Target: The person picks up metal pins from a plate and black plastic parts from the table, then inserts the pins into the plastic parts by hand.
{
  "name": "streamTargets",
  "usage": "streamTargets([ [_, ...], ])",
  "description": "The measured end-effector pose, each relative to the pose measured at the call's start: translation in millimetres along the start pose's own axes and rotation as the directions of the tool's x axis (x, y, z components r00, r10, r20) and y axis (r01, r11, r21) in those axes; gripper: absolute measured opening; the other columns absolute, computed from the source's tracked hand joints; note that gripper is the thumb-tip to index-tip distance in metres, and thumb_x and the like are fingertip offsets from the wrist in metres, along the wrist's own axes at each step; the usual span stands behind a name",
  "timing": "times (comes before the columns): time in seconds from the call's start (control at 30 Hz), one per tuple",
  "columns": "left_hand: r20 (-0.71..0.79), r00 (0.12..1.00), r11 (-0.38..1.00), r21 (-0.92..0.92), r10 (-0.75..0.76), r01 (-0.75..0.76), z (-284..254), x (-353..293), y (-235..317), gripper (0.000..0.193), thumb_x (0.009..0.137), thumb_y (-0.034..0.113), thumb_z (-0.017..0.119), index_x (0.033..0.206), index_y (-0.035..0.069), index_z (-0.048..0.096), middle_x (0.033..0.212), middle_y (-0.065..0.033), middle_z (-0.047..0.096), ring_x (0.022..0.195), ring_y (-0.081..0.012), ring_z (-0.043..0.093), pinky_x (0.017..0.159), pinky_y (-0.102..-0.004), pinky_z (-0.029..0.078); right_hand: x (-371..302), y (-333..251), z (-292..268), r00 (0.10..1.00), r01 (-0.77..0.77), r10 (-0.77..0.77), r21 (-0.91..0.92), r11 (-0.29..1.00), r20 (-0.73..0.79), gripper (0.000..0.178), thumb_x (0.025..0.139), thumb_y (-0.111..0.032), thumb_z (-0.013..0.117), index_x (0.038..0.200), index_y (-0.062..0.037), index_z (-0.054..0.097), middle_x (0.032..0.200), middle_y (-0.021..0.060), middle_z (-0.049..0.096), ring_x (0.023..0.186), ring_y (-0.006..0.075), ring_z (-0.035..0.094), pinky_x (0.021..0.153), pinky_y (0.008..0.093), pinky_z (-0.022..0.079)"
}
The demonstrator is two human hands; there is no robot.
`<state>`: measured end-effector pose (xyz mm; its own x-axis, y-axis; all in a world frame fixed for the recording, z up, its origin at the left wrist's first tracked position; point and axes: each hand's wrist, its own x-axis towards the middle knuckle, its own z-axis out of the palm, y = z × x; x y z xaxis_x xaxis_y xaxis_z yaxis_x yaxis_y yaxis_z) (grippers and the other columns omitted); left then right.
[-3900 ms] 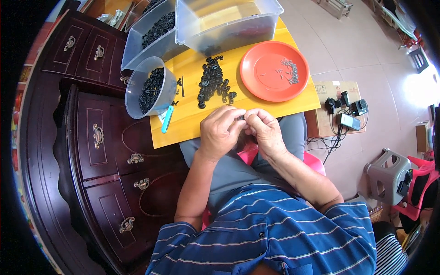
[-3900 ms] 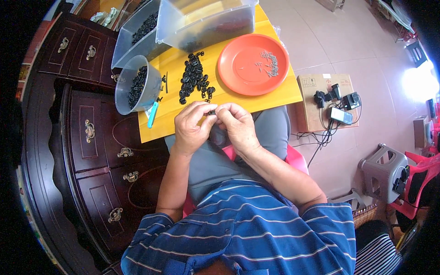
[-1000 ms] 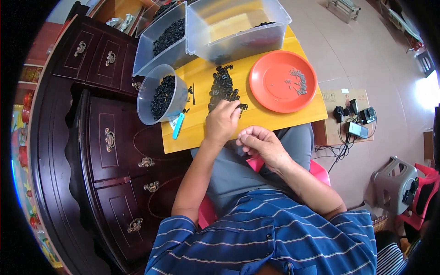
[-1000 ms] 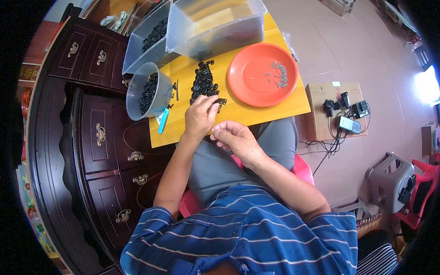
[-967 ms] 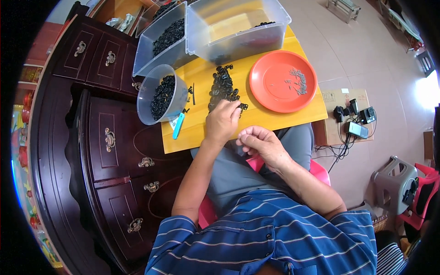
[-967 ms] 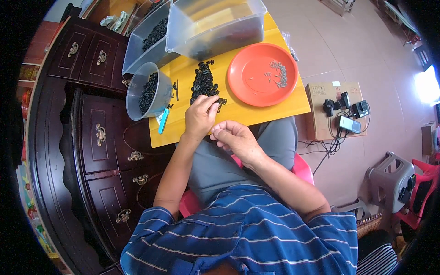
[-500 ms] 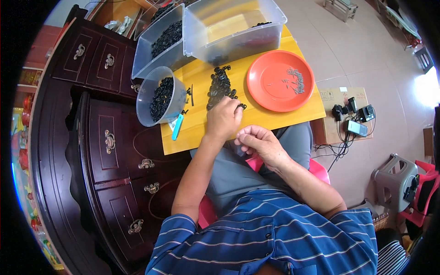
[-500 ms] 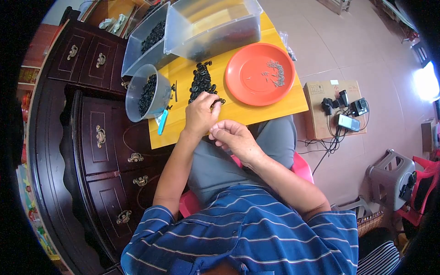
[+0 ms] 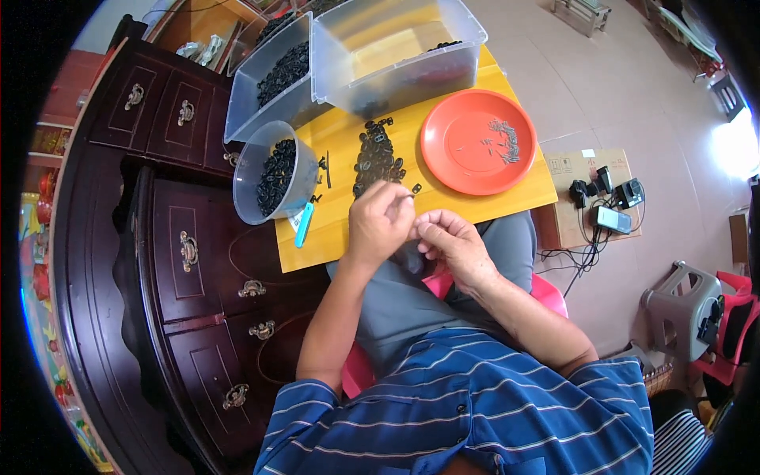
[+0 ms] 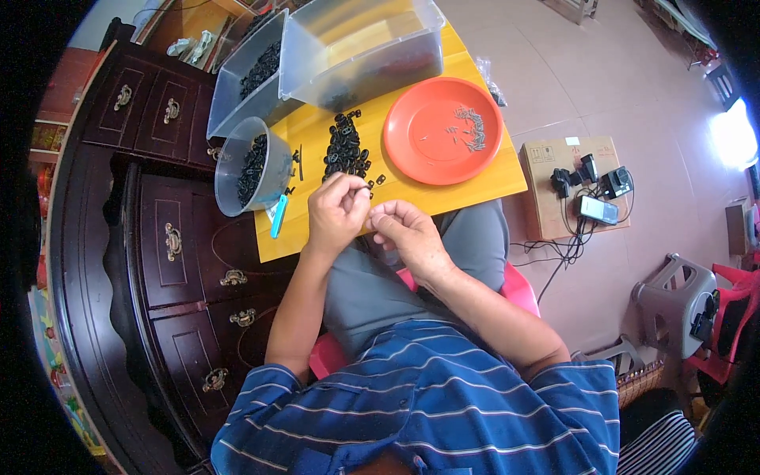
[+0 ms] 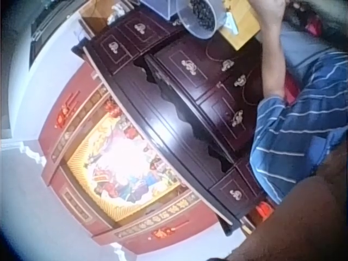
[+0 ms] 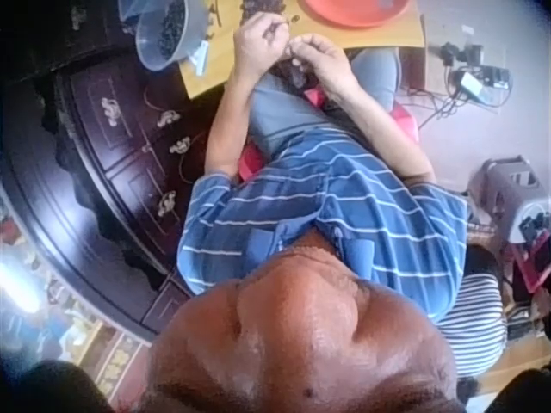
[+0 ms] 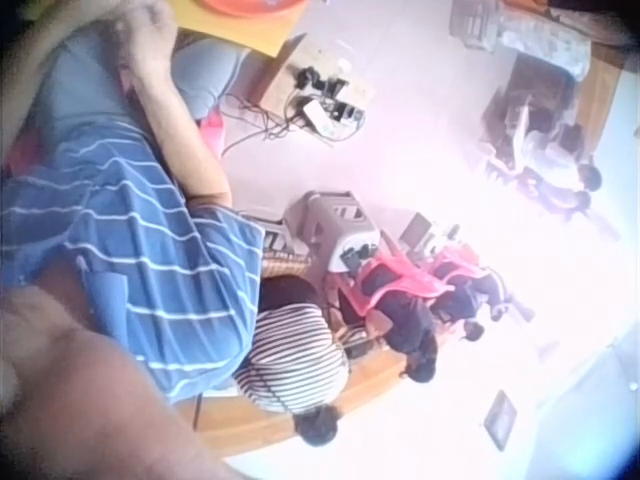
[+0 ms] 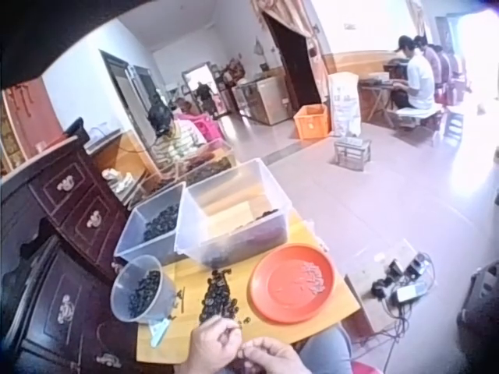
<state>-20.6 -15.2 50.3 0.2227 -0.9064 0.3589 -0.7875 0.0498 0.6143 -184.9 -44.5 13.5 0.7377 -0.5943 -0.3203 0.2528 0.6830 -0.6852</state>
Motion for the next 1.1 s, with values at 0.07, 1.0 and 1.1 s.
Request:
streamTargets([
  [0.07,0.004,1.0,1.0,-0.01,0.021,-0.021,-7,-10,11,0.005,0.083,0.001,0.068,0.087,0.002,0.066,0.078,-0.0126,0.062,0.066,-0.0291,0.064,0.059,-0.0374,0.051,-2,-3,3,0.996,0.043,-0.039,0.055,0.998,-0.078,0.012,0.099,-0.017,0.063,0.107,-0.0087,0.063,0.088,-0.0027,0.065,0.075,0.0047,0.058,0.069,0.0195,0.047],
  [1.0,0.153,0.925,0.912,0.175,0.348,-0.372,-24,-25,22,0.024,0.075,0.003,0.077,0.098,0.007,0.072,0.09,-0.0067,0.068,0.075,-0.0255,0.068,0.063,-0.0364,0.054,8,3,-15,0.998,-0.058,0.055,0.166,0.984,0.023,0.014,0.095,-0.011,0.066,0.107,-0.0084,0.061,0.089,-0.0015,0.065,0.075,0.0056,0.06,0.065,0.0201,0.047],
  [1.1,0.155,0.909,0.892,0.189,0.386,-0.411,-29,-24,19,0.023,0.075,0.002,0.077,0.098,0.007,0.071,0.089,-0.0068,0.067,0.074,-0.0259,0.068,0.063,-0.0372,0.054,7,1,-11,0.996,-0.078,0.071,0.145,0.986,0.055,0.014,0.096,-0.01,0.064,0.109,-0.0079,0.061,0.088,-0.0025,0.063,0.074,0.0054,0.058,0.064,0.0203,0.047],
])
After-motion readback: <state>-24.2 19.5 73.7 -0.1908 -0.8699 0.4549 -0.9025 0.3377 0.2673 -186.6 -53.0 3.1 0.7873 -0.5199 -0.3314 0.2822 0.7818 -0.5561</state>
